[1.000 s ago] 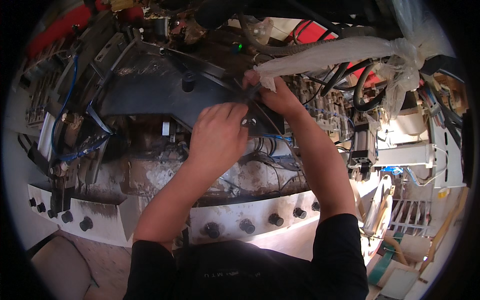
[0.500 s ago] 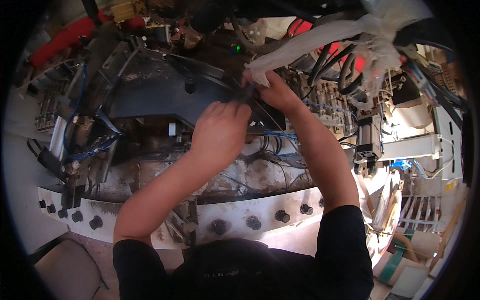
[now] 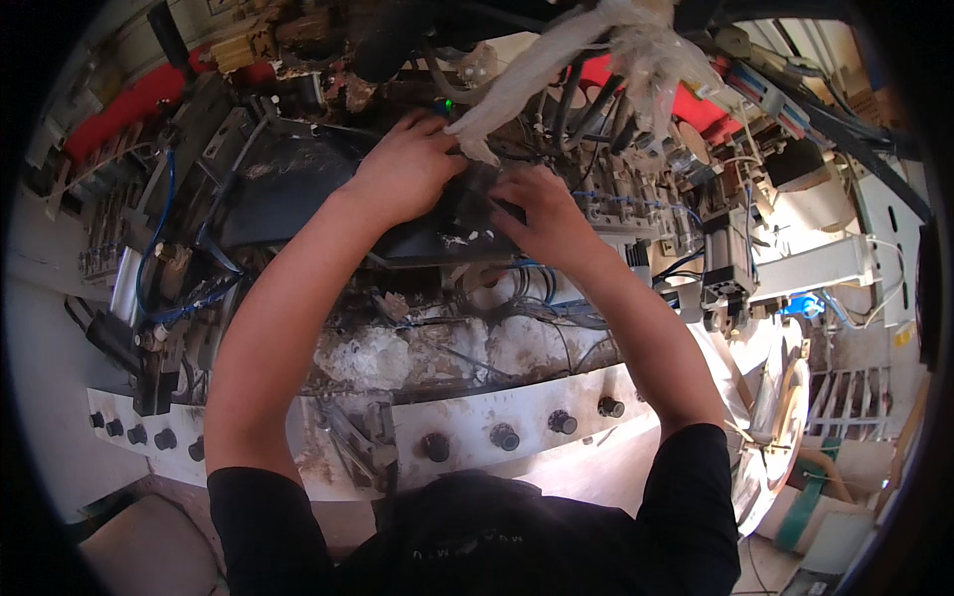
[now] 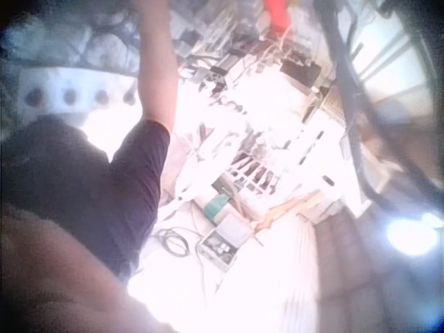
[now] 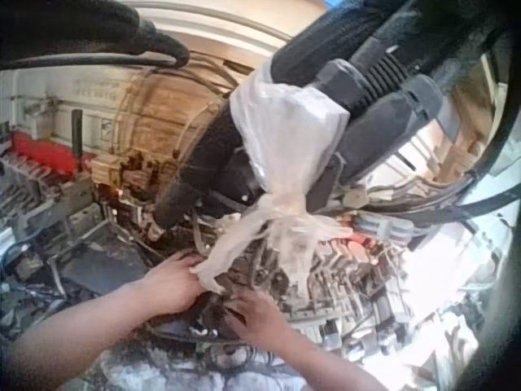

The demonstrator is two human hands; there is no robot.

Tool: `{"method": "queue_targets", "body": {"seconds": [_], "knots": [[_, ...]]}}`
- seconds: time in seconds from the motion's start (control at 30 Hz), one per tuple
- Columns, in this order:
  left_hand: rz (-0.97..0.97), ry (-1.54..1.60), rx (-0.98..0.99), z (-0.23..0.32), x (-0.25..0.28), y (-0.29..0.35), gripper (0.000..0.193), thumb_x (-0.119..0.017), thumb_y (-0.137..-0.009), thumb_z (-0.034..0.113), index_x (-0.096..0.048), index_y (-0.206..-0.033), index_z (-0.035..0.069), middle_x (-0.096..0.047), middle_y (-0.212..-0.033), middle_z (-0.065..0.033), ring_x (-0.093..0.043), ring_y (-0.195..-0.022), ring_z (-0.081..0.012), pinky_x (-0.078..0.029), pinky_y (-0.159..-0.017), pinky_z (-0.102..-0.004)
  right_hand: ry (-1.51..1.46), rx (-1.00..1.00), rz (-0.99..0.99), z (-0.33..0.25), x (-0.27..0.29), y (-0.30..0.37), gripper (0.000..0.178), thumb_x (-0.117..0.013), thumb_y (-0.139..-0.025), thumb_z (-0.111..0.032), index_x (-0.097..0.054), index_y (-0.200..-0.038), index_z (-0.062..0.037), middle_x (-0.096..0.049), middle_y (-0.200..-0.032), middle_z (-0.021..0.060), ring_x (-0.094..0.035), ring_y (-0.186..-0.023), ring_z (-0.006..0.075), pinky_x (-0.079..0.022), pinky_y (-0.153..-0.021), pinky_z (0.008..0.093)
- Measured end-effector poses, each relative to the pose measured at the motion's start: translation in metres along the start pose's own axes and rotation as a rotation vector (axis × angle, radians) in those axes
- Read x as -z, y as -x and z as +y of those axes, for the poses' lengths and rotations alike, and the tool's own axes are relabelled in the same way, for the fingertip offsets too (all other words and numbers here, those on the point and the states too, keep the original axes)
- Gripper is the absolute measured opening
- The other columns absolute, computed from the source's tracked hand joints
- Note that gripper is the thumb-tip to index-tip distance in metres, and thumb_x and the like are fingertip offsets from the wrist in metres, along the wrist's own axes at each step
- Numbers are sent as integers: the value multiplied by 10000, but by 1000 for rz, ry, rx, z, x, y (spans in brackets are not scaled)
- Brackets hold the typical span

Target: The person handles small parts and tools at a workbench, then moves through a workshop to assist another person with large wooden panels. They carry a panel to a table saw and position it for cutting.

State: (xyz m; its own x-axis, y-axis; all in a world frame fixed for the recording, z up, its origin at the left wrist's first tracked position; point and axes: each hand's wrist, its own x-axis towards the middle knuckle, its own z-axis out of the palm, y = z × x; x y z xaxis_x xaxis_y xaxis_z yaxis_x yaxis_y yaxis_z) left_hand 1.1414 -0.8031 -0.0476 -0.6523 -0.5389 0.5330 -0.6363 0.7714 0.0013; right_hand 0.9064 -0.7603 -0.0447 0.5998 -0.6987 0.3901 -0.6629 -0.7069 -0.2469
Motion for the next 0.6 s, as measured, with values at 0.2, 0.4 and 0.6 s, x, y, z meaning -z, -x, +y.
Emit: {"method": "queue_targets", "body": {"seconds": [0.2, 0.4, 0.6], "knots": [[-102, 112, 93, -1, -8, 2, 118, -643, -676, 112, -716, -769, 101, -641, -918, -49, -555, -1052, -271, -420, -975, -419, -140, -111, -13, 8, 0, -6, 119, -666, -795, -114, -711, -897, -71, -638, -885, 112, -594, -898, 335, -460, -822, 425], [-61, -31, 48, -6, -3, 0, 128, -647, -678, 134, -741, -755, 94, -654, -947, -64, -548, -1088, -268, -413, -1003, -420, -168, -62, -4, 6, -7, -13, 93, -659, -806, -109, -720, -865, -70, -638, -857, 128, -604, -871, 344, -482, -774, 439], [-190, -204, 188, -26, 14, 7, 159, -628, -695, 150, -758, -759, 84, -655, -1059, -82, -469, -1259, -279, -343, -1105, -427, -143, -138, -57, 3, -7, -15, 121, -648, -841, -146, -700, -889, -48, -613, -885, 127, -594, -904, 322, -469, -828, 421]]}}
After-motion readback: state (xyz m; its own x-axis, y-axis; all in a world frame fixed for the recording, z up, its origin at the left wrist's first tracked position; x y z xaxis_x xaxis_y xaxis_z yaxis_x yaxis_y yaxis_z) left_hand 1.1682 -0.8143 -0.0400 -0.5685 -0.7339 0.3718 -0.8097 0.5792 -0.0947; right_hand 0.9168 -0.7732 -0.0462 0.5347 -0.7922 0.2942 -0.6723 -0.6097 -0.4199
